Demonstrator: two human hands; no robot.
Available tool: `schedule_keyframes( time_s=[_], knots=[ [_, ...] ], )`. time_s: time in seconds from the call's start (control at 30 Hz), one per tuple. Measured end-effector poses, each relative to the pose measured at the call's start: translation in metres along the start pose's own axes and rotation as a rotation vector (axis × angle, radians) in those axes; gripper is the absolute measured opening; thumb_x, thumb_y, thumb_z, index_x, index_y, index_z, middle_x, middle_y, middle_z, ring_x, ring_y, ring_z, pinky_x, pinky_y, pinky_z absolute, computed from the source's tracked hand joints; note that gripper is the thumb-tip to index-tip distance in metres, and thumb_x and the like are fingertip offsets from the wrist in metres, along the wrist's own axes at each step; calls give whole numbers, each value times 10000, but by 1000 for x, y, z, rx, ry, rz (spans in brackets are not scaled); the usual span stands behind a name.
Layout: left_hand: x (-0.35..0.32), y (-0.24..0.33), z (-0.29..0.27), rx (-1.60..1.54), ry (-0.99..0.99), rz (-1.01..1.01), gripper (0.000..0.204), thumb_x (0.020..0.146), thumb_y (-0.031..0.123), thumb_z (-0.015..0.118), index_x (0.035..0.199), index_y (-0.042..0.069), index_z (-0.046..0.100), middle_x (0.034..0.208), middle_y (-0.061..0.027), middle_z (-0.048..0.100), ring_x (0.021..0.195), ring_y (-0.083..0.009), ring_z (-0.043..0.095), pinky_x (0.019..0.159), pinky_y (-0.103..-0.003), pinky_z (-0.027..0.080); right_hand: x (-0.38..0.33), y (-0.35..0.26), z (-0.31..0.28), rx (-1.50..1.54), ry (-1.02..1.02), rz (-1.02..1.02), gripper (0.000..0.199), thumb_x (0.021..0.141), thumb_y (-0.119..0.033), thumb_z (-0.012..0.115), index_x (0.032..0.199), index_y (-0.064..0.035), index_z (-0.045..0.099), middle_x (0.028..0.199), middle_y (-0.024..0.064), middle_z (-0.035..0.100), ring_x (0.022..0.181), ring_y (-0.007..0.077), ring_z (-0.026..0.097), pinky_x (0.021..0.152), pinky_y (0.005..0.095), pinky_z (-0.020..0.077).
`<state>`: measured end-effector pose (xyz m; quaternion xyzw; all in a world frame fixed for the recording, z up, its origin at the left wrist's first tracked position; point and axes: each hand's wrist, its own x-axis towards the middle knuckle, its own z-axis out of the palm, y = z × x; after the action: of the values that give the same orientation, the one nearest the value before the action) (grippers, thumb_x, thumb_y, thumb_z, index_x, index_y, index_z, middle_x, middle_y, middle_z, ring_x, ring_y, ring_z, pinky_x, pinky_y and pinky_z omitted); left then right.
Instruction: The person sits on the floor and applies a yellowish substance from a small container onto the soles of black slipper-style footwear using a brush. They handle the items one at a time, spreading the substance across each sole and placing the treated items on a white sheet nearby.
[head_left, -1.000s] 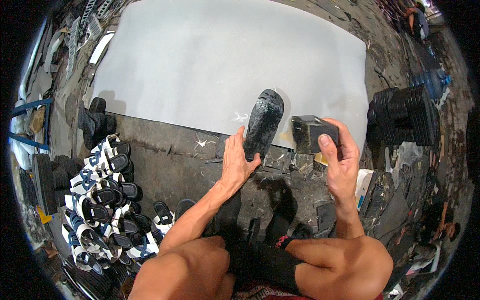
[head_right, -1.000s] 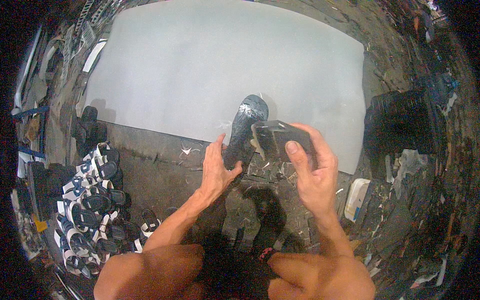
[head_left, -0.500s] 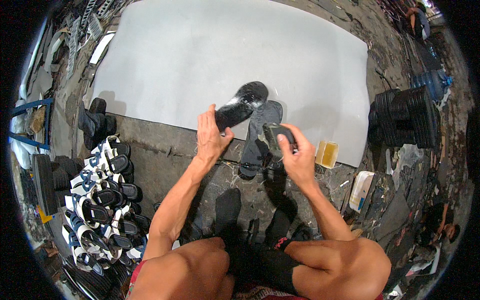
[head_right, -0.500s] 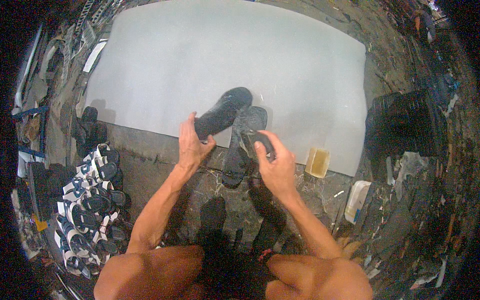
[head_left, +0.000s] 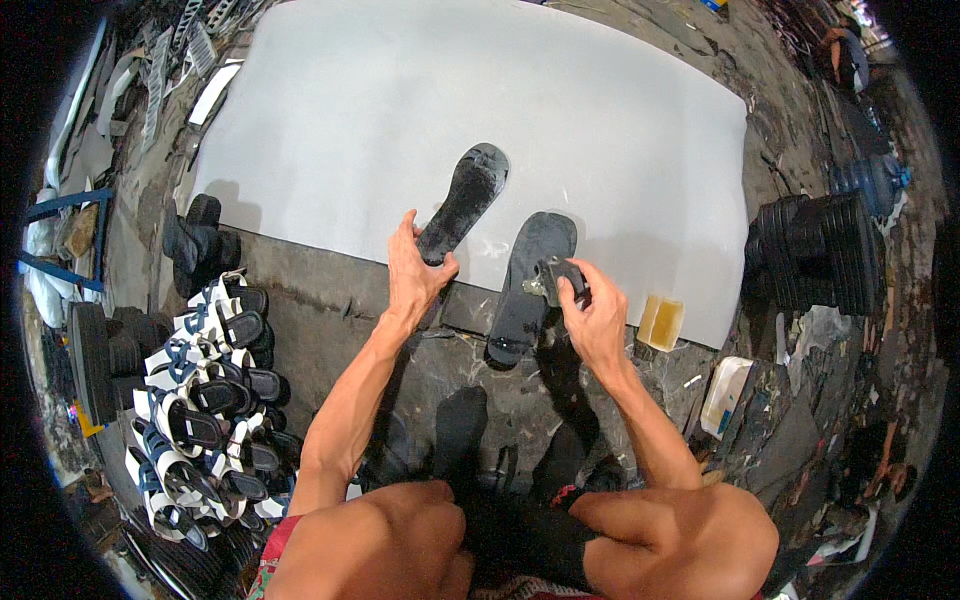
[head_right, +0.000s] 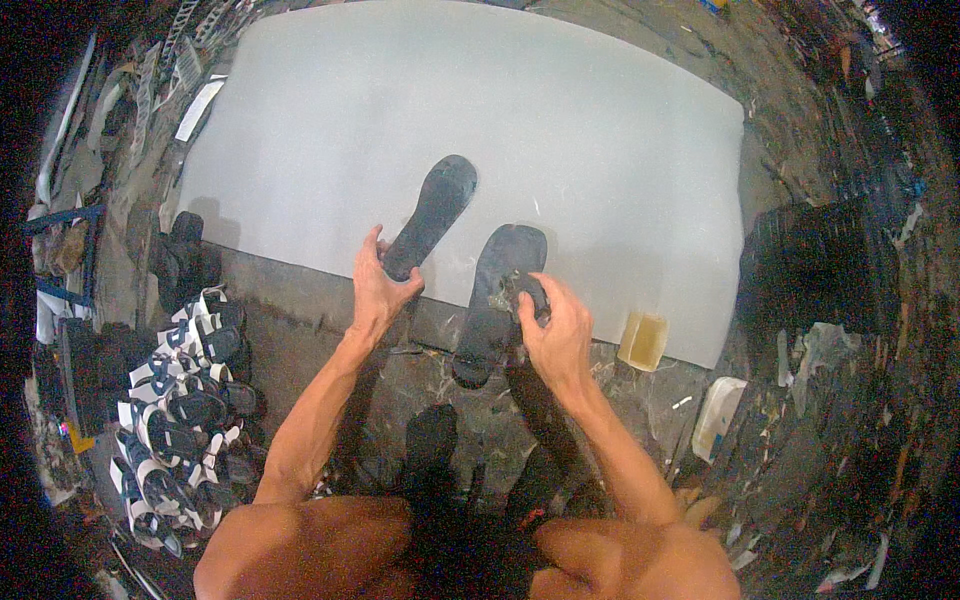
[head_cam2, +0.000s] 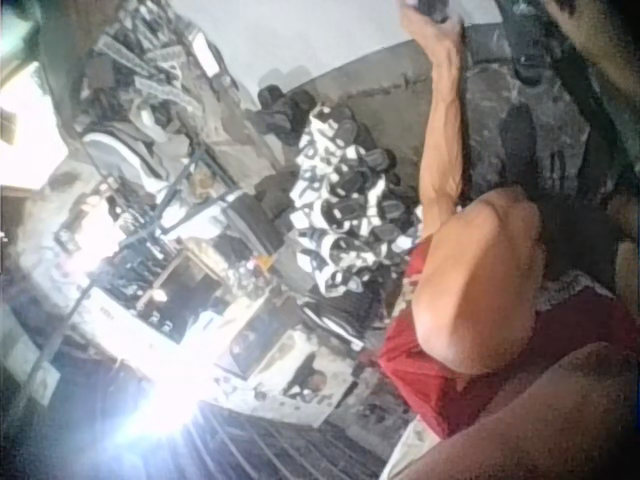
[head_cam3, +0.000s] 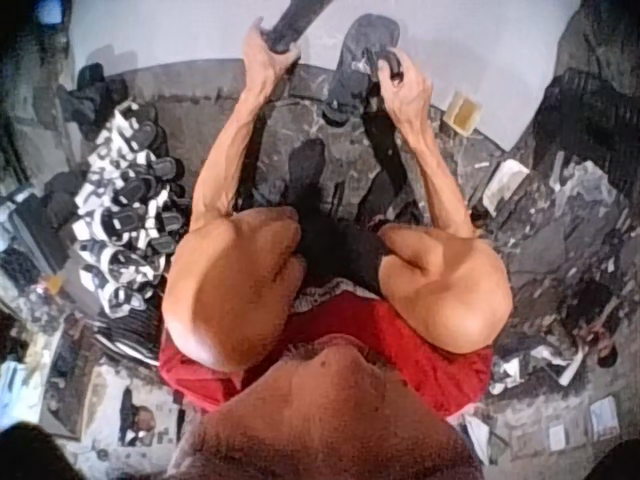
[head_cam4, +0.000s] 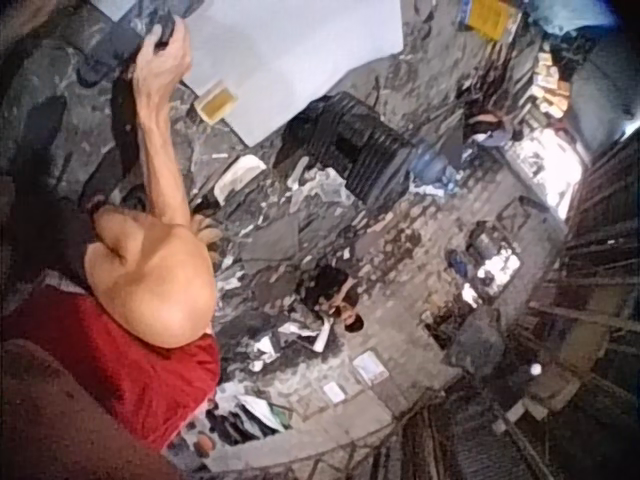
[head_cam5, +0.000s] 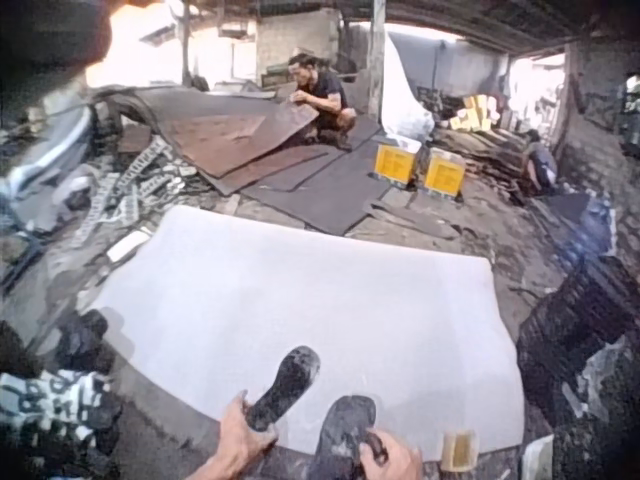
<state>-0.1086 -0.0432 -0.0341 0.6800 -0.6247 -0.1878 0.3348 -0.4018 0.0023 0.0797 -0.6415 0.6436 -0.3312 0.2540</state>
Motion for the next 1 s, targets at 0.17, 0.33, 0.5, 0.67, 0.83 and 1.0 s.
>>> schedule_keyframes(
  time_s=[0.17,0.33,0.5,0.67,0.83,1.0],
  knots=[
    [40,39,25,-69,-22,-39,967,767,167,881,1581,-94,429,1235,-257,650,1142,-418,623,1044,-515,523,0,-9,-15,40,-31,138,308,1033,-158,762,1287,17,761,974,177,763,704,212,652,659,374,540],
    [152,88,91,34,54,128,961,773,197,899,1567,-105,448,1187,-266,690,1098,-425,678,996,-498,562,4,-8,-26,21,-6,180,300,1031,-154,760,1276,20,760,1011,213,803,812,254,759,742,386,597],
    [257,131,150,-217,107,109,729,878,191,831,1476,-106,539,1255,-291,722,1225,-422,695,1057,-501,562,4,-11,-10,107,-39,257,307,1044,-168,761,1287,20,754,960,206,788,753,235,740,709,378,585],
    [217,167,114,-655,108,-129,396,971,147,705,1302,-68,672,1206,-236,731,1161,-369,697,1033,-470,550,10,-6,-18,109,-40,368,308,1047,-168,767,1287,23,754,791,130,679,655,136,579,627,340,505],
    [-5,130,14,-308,106,5,470,854,92,828,1257,-40,626,1152,-204,622,1062,-361,633,931,-455,533,13,3,0,47,-28,140,304,1031,-129,764,1288,32,746,944,200,774,665,251,675,655,397,554],
    [-158,120,-19,-121,-267,-56,971,752,248,1023,1515,-48,500,1341,-260,561,1269,-453,556,1104,-543,495,27,8,0,-115,-189,-255,299,993,-60,742,1291,-35,753,1144,180,791,1003,374,717,885,482,584]
  ],
)
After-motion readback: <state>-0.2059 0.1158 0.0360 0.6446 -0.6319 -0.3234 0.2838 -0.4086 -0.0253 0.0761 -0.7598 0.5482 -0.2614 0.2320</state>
